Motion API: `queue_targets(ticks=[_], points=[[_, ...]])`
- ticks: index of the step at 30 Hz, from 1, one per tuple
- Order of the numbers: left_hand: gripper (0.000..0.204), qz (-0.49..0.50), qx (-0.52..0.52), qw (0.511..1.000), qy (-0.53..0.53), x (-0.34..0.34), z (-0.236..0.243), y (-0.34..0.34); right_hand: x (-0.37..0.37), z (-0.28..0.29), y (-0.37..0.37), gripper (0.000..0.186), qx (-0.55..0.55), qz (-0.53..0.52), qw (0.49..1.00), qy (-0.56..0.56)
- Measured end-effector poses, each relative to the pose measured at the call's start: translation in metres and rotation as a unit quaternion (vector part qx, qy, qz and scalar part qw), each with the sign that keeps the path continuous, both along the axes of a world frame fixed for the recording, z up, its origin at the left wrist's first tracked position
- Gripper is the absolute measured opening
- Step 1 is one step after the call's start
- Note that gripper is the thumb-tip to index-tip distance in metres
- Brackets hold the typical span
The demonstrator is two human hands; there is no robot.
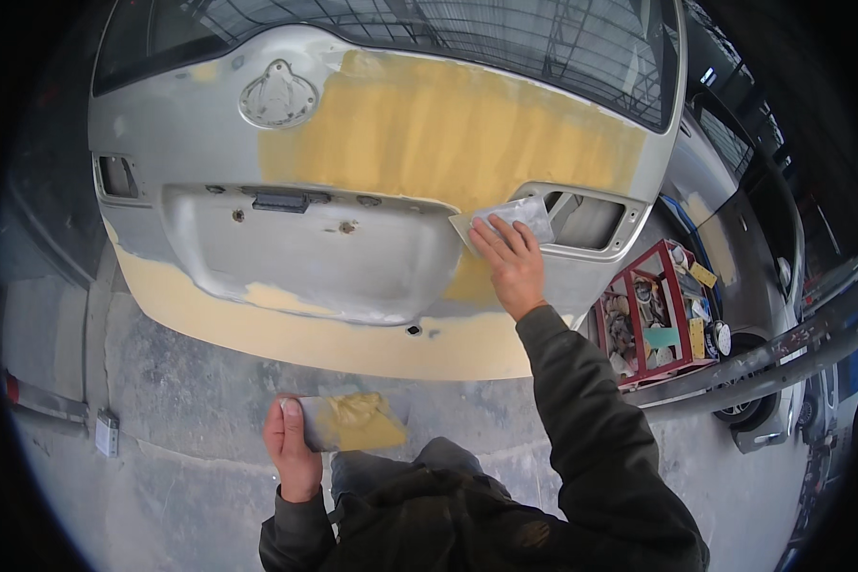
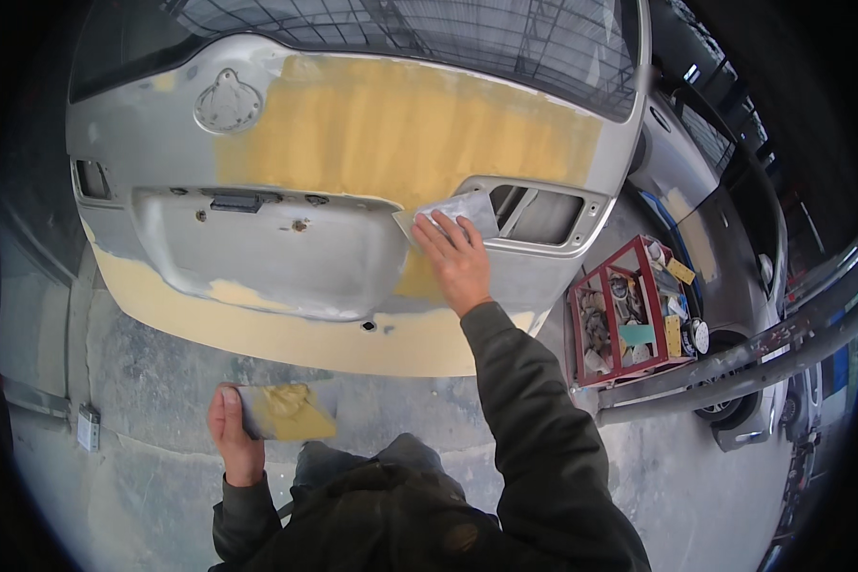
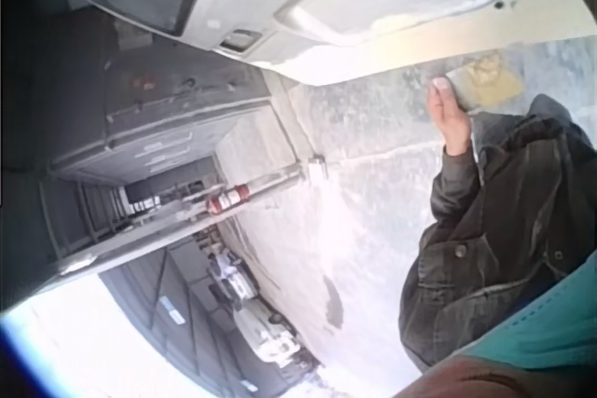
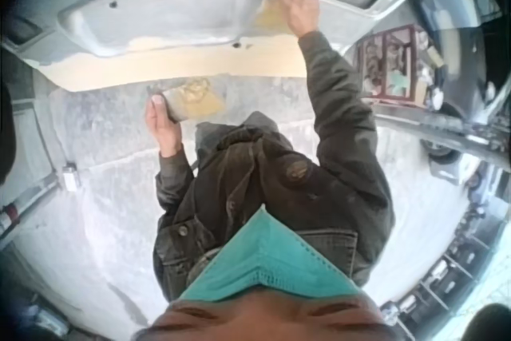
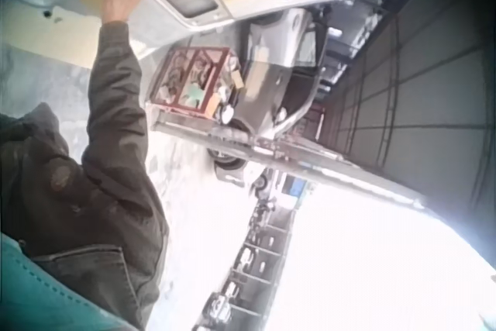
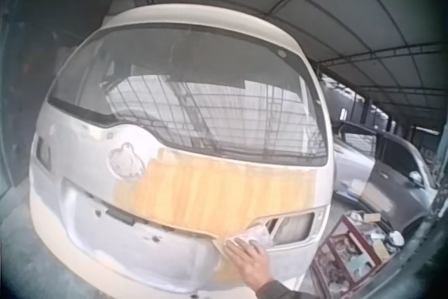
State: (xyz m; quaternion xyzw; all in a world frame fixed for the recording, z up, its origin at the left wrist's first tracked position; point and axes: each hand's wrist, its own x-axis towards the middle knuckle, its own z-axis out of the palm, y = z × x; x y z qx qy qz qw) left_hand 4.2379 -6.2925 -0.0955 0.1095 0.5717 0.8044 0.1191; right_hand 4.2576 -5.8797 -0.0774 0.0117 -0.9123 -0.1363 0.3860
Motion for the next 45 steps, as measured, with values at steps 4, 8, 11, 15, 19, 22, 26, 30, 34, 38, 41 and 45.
queue_targets(ticks=[4,8,11,15,19,22,26,30,34,38,41,45], points=[[0.033,-0.017,0.005,1.0,0.001,-0.004,0.004,0.0,0.008,-0.027,-0.01,0.049,-0.032,-0.028,0.999,-0.014],[0.033,-0.012,0.005,1.0,0.007,-0.012,0.015,0.0,0.024,-0.054,-0.019,0.049,-0.074,-0.053,0.996,-0.025],[0.032,-0.015,-0.009,1.0,0.018,-0.018,0.025,0.003,0.032,-0.057,-0.028,0.048,-0.097,-0.078,0.992,-0.024],[0.032,-0.02,-0.029,0.999,0.021,-0.024,0.021,-0.001,0.038,-0.037,-0.057,0.048,-0.174,-0.071,0.981,-0.048],[0.028,-0.082,-0.04,0.996,0.021,-0.026,0.025,0.004,0.056,0.007,-0.096,0.022,-0.432,-0.029,0.901,-0.021],[0.022,-0.148,-0.101,0.981,0.078,-0.027,0.023,0.021,0.079,0.049,-0.121,0.019,-0.706,0.083,0.686,-0.152],[0.023,-0.153,-0.117,0.974,0.12,-0.034,0.021,0.036,0.099,0.061,-0.123,0.025,-0.717,0.197,0.601,-0.293],[0.026,-0.083,-0.029,0.995,0.052,-0.037,0.006,0.029,0.09,0.082,-0.083,0.023,-0.586,0.158,0.712,-0.354],[0.028,-0.057,0.039,0.998,0.007,-0.043,0.002,0.009,0.037,0.115,-0.026,0.012,-0.204,0.021,0.95,-0.237],[0.027,-0.034,0.04,0.999,-0.009,-0.031,0.003,-0.003,-0.01,0.135,-0.008,0.012,-0.068,-0.014,0.975,-0.211],[0.028,-0.014,0.024,1.0,-0.015,-0.023,0.002,-0.008,-0.024,0.134,-0.003,0.012,-0.019,-0.024,0.973,-0.227],[0.03,0.002,0.024,0.999,-0.026,-0.02,-0.002,-0.011,-0.02,0.106,0.003,0.013,-0.027,-0.045,0.96,-0.275]])
